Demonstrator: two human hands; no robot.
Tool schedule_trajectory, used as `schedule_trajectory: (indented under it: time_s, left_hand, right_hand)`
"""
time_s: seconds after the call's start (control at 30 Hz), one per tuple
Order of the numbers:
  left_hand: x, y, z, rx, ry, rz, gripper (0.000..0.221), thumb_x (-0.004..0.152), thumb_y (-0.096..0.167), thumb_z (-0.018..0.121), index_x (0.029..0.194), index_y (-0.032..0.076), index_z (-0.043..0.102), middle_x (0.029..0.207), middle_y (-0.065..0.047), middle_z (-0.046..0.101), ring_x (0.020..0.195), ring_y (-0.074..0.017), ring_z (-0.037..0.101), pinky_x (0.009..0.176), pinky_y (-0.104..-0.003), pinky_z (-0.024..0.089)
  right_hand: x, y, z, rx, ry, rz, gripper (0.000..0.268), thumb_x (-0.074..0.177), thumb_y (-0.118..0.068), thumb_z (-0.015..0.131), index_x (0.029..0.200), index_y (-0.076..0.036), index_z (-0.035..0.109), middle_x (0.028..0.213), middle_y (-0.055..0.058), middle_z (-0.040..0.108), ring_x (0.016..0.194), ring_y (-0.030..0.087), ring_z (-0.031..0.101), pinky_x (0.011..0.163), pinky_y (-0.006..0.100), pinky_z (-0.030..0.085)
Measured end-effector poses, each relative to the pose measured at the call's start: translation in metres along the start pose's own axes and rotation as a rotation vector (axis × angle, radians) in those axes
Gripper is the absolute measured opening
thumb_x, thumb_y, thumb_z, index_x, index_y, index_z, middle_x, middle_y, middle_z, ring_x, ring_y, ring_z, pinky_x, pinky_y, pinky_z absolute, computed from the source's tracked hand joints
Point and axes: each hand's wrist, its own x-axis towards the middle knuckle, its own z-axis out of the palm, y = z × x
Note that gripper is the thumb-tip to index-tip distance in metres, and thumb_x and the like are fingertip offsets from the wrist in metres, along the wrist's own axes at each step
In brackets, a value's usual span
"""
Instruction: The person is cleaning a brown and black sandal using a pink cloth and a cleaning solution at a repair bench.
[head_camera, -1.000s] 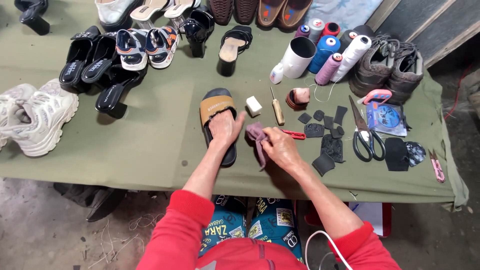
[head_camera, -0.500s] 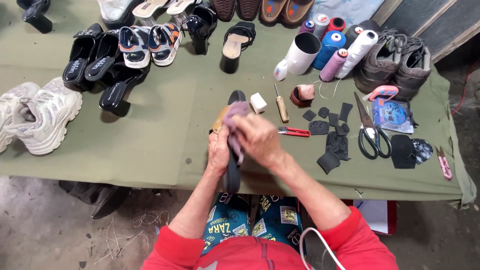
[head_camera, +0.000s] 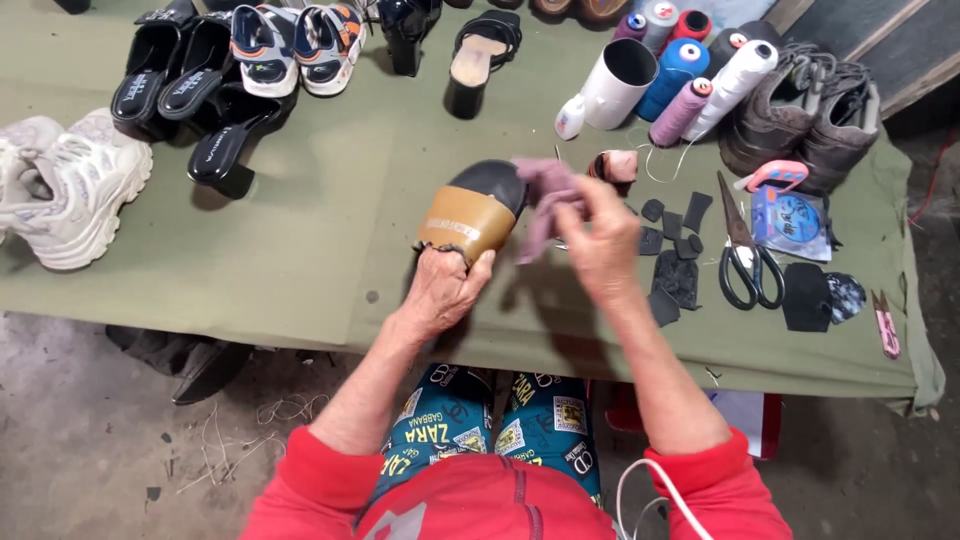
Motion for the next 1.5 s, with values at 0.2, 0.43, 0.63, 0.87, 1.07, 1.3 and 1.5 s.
schedule_trajectory:
  time_s: [0.2,0.43,0.63,0.87,1.07,1.3,1.5]
  left_hand:
    - [0.025,-0.039,-0.006,0.492,-0.152,0.474,0.044,0.087,0.033,0.064,0.048,0.014,0.058,0.046,-0.010,0.054,0.053,-0.0354,0.061,0.068,-0.047,0.044]
    - [0.021,-0.087,0.018,0.646,-0.378,0.564,0.029,0.082,0.034,0.067,0.062,0.014,0.072,0.059,-0.011,0.067,0.075,-0.0285,0.063,0.093,-0.049,0.038]
    - [0.025,-0.041,-0.008,-0.100,-0.218,-0.183,0.038,0.093,0.036,0.075,0.122,0.011,0.069,0.132,-0.012,0.067,0.131,-0.0303,0.058,0.111,-0.046,0.048]
    - [0.047,-0.055,0.013,-1.216,0.204,-0.944,0.055,0.095,0.016,0.071,0.137,-0.008,0.044,0.129,-0.022,0.042,0.132,-0.0411,0.049,0.111,-0.064,0.039]
    - [0.051,-0.076,0.039,-1.438,0.310,-1.060,0.037,0.092,0.009,0.077,0.116,-0.003,0.052,0.094,-0.004,0.042,0.120,-0.0415,0.059,0.111,-0.070,0.021]
    - [0.076,-0.053,0.040,-1.367,0.394,-1.073,0.070,0.096,0.008,0.073,0.149,-0.009,0.030,0.159,-0.028,0.026,0.152,-0.0371,0.025,0.124,-0.055,0.018]
    - [0.040,-0.093,0.065,-1.159,0.265,-0.904,0.056,0.097,-0.001,0.057,0.149,-0.007,0.037,0.146,-0.020,0.042,0.141,-0.0319,0.039,0.117,-0.055,0.032]
  right_hand:
    - [-0.002,0.020,-0.011,0.214,0.001,0.220,0.025,0.096,-0.009,0.070,0.121,-0.008,0.065,0.104,0.010,0.063,0.094,0.023,0.063,0.086,0.040,0.054]
    - [-0.022,0.056,0.040,0.442,0.008,0.475,0.026,0.093,-0.011,0.070,0.117,-0.014,0.062,0.103,0.003,0.067,0.097,0.014,0.059,0.091,0.037,0.052]
    - [-0.028,0.067,0.044,0.361,0.009,0.499,0.033,0.092,-0.013,0.074,0.124,-0.015,0.068,0.108,0.010,0.071,0.105,0.019,0.066,0.095,0.041,0.054]
    - [-0.012,0.026,0.032,0.878,0.123,0.744,0.020,0.091,-0.021,0.075,0.108,-0.016,0.065,0.114,0.002,0.070,0.108,0.015,0.066,0.099,0.036,0.057]
    - [-0.007,0.006,0.006,1.436,0.212,0.936,0.019,0.095,-0.010,0.069,0.108,-0.012,0.055,0.105,0.013,0.072,0.098,0.034,0.076,0.090,0.058,0.064]
    - [-0.010,0.013,-0.006,1.394,0.264,0.865,0.022,0.096,-0.017,0.071,0.116,-0.020,0.061,0.095,0.013,0.068,0.073,0.025,0.072,0.060,0.038,0.065]
    - [-0.017,0.035,-0.004,1.147,0.211,0.787,0.034,0.096,-0.012,0.068,0.129,-0.017,0.059,0.106,0.014,0.067,0.081,0.023,0.069,0.065,0.034,0.063]
